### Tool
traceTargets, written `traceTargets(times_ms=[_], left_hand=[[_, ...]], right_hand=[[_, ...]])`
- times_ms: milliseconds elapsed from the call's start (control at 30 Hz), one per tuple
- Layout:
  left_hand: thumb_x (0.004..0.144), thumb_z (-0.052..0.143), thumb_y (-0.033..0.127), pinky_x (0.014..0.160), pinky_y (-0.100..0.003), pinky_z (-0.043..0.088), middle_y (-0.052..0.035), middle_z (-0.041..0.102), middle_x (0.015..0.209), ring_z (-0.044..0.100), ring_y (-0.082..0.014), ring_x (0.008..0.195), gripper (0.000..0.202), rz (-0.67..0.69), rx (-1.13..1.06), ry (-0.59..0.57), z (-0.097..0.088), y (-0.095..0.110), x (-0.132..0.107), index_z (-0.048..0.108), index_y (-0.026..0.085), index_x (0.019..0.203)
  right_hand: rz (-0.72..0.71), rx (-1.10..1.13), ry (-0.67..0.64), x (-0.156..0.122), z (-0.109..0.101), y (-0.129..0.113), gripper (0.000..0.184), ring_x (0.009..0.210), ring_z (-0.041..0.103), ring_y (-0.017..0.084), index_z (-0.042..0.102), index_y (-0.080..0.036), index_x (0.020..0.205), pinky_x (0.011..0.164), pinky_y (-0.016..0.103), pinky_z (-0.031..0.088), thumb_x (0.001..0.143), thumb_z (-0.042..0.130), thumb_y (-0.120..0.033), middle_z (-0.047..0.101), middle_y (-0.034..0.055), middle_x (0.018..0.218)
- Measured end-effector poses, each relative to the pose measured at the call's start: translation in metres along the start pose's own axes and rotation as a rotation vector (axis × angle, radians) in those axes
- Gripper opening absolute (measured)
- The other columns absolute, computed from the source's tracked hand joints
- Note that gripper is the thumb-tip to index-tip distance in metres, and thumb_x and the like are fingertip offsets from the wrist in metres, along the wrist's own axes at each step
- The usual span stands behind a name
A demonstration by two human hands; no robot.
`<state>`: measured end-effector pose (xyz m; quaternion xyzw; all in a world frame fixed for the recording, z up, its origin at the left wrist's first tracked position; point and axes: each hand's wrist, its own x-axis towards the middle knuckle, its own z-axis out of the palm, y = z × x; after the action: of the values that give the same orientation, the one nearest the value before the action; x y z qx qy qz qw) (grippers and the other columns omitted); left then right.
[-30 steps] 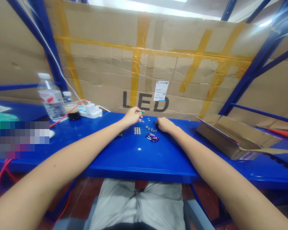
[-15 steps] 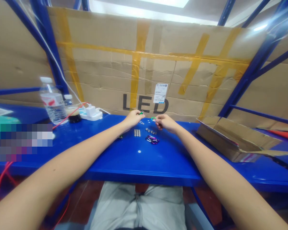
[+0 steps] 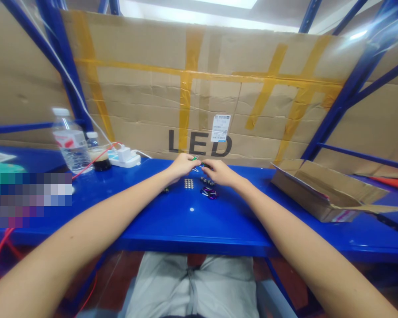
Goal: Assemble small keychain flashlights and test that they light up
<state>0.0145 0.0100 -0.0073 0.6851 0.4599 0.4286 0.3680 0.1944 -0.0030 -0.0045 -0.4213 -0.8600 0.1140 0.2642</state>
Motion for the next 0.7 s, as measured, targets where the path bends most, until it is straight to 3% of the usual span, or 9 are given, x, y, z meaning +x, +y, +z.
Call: traceTargets(times_ms=[100, 400, 700], left_hand=[[0.081, 0.063, 0.025, 0.049, -0.026, 0.024, 0.0055, 0.042, 0.046, 0.035, -0.0076, 0.044, 0.032, 0.032, 0.0, 0.002, 0.001, -0.001, 0.0, 0.049, 0.018, 0.053], [0.079, 0.062, 0.025, 0.052, -0.027, 0.026, 0.0048, 0.044, 0.045, 0.036, -0.0087, 0.044, 0.029, 0.038, -0.022, 0.011, 0.003, -0.001, -0.002, 0.05, 0.018, 0.053], [0.082, 0.061, 0.03, 0.056, -0.027, 0.031, 0.0043, 0.047, 0.05, 0.041, -0.011, 0.05, 0.022, 0.097, 0.074, 0.04, 0.003, 0.004, -0.001, 0.059, 0.016, 0.064]], right_hand=[[-0.1, -0.15, 0.015, 0.001, 0.003, 0.005, 0.02, 0.099, 0.064, 0.023, 0.064, -0.012, 0.109, 0.086, 0.031, 0.045, 0.098, 0.048, -0.017, 0.071, 0.0147, 0.11], [-0.151, -0.3, 0.029, 0.003, 0.009, 0.008, 0.02, 0.086, 0.062, 0.022, 0.058, -0.011, 0.1, 0.075, 0.031, 0.041, 0.1, 0.038, -0.015, 0.069, 0.0161, 0.098], [-0.008, -0.023, 0.196, 0.009, 0.016, 0.01, 0.019, 0.073, 0.055, 0.018, 0.048, -0.019, 0.08, 0.068, 0.028, 0.037, 0.097, 0.04, -0.021, 0.061, 0.0045, 0.078]])
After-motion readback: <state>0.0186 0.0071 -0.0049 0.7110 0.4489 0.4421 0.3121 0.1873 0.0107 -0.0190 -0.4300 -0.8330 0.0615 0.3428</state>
